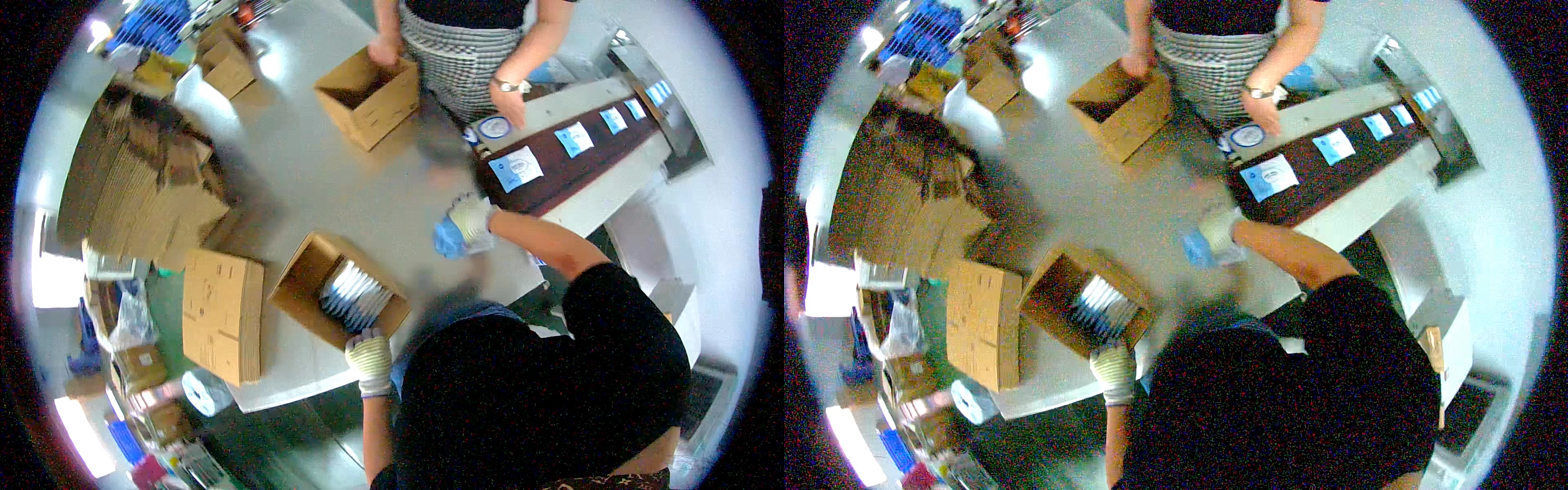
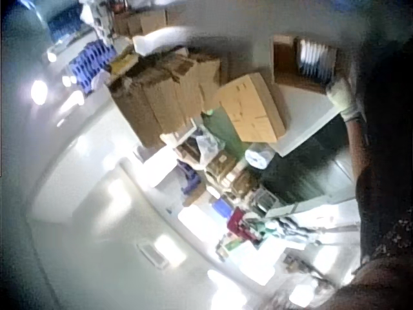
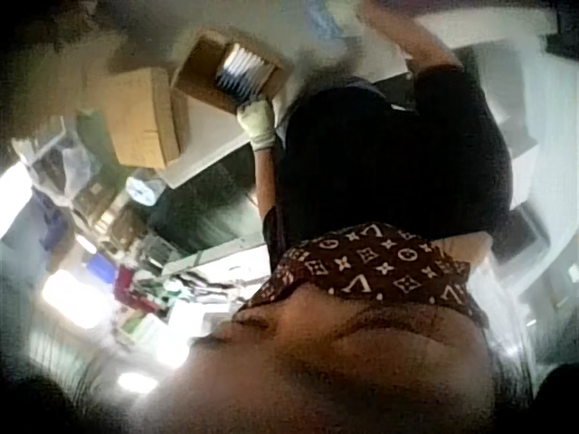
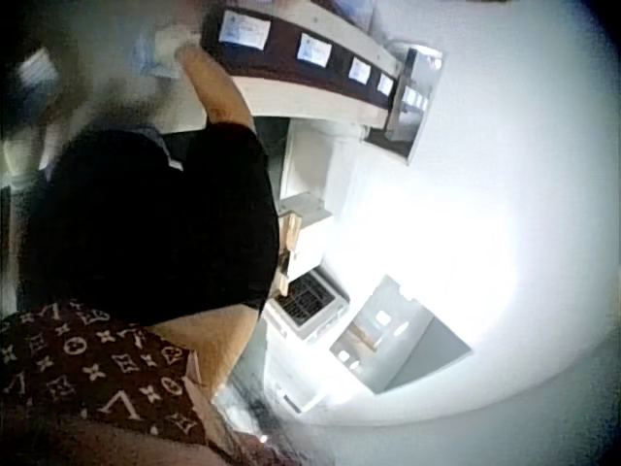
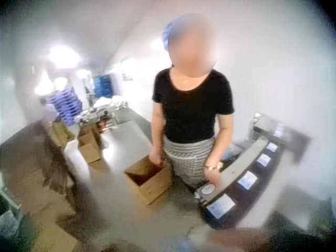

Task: The person picks up blue items from a conveyor belt and packs them into a cardboard box on a table.

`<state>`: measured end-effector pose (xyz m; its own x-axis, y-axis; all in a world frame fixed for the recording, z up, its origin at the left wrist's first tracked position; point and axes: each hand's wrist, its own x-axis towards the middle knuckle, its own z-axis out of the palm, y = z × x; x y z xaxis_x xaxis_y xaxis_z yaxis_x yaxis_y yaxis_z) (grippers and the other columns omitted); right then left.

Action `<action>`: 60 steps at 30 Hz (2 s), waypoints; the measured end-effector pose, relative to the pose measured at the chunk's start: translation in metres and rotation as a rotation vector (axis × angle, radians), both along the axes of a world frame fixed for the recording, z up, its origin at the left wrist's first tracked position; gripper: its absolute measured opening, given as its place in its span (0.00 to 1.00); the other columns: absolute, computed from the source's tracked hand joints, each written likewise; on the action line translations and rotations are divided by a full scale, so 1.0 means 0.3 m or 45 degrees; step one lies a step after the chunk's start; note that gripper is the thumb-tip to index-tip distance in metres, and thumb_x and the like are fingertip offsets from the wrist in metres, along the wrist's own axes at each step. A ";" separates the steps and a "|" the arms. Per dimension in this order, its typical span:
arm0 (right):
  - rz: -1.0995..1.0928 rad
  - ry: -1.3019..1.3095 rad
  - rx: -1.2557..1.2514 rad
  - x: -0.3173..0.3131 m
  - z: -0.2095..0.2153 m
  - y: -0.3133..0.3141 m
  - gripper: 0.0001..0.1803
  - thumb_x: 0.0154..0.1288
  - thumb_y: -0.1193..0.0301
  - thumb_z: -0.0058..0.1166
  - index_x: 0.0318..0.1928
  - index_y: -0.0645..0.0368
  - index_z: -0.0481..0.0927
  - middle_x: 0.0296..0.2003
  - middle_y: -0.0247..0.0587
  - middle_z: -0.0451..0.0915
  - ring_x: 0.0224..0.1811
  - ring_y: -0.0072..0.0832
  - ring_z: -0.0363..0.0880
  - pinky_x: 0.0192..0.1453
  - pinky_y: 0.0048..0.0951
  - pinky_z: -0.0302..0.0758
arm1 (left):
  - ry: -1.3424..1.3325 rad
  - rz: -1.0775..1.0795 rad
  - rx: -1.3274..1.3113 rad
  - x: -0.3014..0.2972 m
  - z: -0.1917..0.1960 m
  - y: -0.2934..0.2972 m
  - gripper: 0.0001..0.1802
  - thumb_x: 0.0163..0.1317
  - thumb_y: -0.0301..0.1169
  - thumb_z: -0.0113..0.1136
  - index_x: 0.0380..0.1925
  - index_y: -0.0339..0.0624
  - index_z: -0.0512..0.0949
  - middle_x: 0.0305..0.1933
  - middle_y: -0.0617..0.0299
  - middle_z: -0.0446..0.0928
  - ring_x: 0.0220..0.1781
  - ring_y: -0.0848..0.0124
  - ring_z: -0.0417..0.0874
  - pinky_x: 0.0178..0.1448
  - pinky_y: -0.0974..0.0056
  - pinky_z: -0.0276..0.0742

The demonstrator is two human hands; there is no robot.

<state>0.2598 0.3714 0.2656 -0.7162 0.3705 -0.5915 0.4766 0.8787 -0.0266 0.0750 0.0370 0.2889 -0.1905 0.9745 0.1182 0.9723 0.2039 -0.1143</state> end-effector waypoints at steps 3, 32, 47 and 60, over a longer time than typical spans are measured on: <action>-0.085 0.265 0.023 0.128 -0.148 -0.247 0.31 0.33 0.58 0.66 0.41 0.60 0.78 0.38 0.53 0.80 0.43 0.41 0.79 0.46 0.39 0.75 | -0.023 -0.045 0.040 0.009 0.010 0.032 0.03 0.47 0.34 0.52 0.20 0.52 0.70 0.22 0.67 0.69 0.28 0.70 0.73 0.37 0.63 0.66; 0.816 0.555 -0.166 -0.248 0.160 -0.656 0.10 0.52 0.63 0.49 0.31 0.55 0.76 0.26 0.41 0.78 0.30 0.38 0.78 0.30 0.39 0.74 | -0.347 -0.246 -0.032 -0.006 0.049 -0.044 0.10 0.48 0.38 0.54 0.30 0.49 0.72 0.28 0.63 0.71 0.35 0.65 0.74 0.42 0.59 0.66; 0.018 1.219 0.633 -1.089 0.387 -0.111 0.39 0.50 0.55 0.58 0.57 0.65 0.63 0.52 0.53 0.68 0.56 0.44 0.66 0.58 0.43 0.63 | -0.065 0.678 0.117 -0.502 0.134 -0.365 0.25 0.52 0.38 0.58 0.50 0.42 0.68 0.51 0.51 0.69 0.61 0.50 0.63 0.64 0.48 0.58; 0.272 0.380 -0.310 -0.411 0.070 -0.497 0.24 0.53 0.55 0.54 0.45 0.58 0.75 0.40 0.48 0.77 0.42 0.45 0.76 0.46 0.45 0.72 | -0.263 1.263 0.179 -1.093 -0.127 -0.565 0.38 0.46 0.26 0.60 0.61 0.41 0.60 0.59 0.42 0.63 0.57 0.50 0.69 0.61 0.57 0.67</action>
